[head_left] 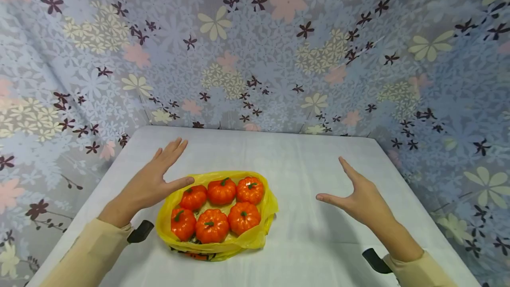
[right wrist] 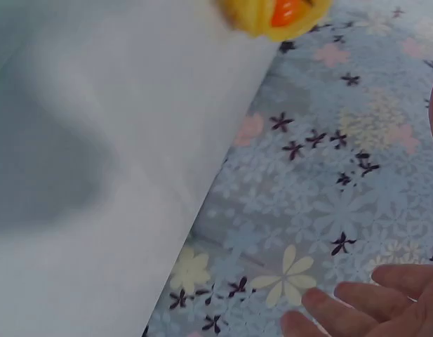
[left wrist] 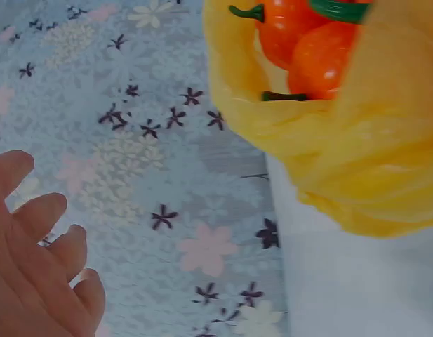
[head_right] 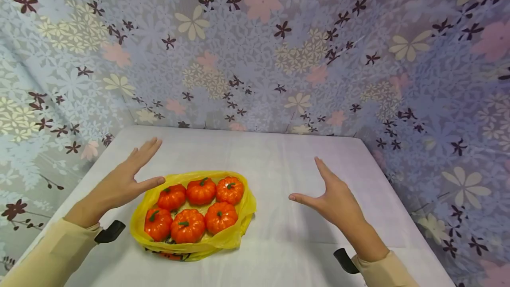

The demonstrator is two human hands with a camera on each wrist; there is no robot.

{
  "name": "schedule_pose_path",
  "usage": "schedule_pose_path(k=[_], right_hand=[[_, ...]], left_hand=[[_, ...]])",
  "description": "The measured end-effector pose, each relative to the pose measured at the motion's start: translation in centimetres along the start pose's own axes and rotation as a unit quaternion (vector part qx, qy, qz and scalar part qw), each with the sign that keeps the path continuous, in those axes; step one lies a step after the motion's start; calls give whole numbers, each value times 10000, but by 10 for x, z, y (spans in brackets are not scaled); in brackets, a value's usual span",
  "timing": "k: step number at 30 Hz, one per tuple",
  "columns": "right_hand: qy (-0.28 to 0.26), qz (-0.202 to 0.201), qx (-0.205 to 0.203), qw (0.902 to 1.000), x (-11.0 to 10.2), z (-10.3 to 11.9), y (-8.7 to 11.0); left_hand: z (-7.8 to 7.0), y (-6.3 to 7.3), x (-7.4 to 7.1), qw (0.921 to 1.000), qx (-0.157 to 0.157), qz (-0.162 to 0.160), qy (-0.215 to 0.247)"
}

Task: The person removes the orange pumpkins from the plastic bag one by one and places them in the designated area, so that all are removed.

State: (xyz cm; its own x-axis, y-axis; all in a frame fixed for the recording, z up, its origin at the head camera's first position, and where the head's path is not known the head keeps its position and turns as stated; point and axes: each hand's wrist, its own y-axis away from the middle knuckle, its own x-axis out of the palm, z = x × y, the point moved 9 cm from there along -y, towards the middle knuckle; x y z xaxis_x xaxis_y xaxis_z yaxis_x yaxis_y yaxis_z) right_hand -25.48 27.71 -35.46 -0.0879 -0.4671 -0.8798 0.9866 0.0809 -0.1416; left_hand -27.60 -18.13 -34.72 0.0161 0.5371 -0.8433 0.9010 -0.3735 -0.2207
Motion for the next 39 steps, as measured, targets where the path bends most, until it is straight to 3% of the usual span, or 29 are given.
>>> schedule_pose_path(k=[7, 13, 18, 22, 31, 39], right_hand=[[-957, -9, -95, 9954, 11, 10, 0], [-1746, 93, -230, 9843, 27, 12, 0], [-1994, 107, -284, 9794, 36, 13, -1], [-2159, 129, -311, 9758, 39, 16, -2], [-2504, 186, -307, 9675, 50, 23, -5], [-2446, 279, -345, 9686, 61, 32, -8]], left_hand=[[25, 6, 12, 9950, -544, -48, 841], [41, 12, 16, 9868, -690, -186, 1451], [46, 17, 19, 9799, -787, -164, 1824], [50, 19, 23, 9768, -889, -143, 1945], [59, 20, 29, 9808, -884, -217, 1725], [68, 25, 38, 9778, -925, -106, 1877]])
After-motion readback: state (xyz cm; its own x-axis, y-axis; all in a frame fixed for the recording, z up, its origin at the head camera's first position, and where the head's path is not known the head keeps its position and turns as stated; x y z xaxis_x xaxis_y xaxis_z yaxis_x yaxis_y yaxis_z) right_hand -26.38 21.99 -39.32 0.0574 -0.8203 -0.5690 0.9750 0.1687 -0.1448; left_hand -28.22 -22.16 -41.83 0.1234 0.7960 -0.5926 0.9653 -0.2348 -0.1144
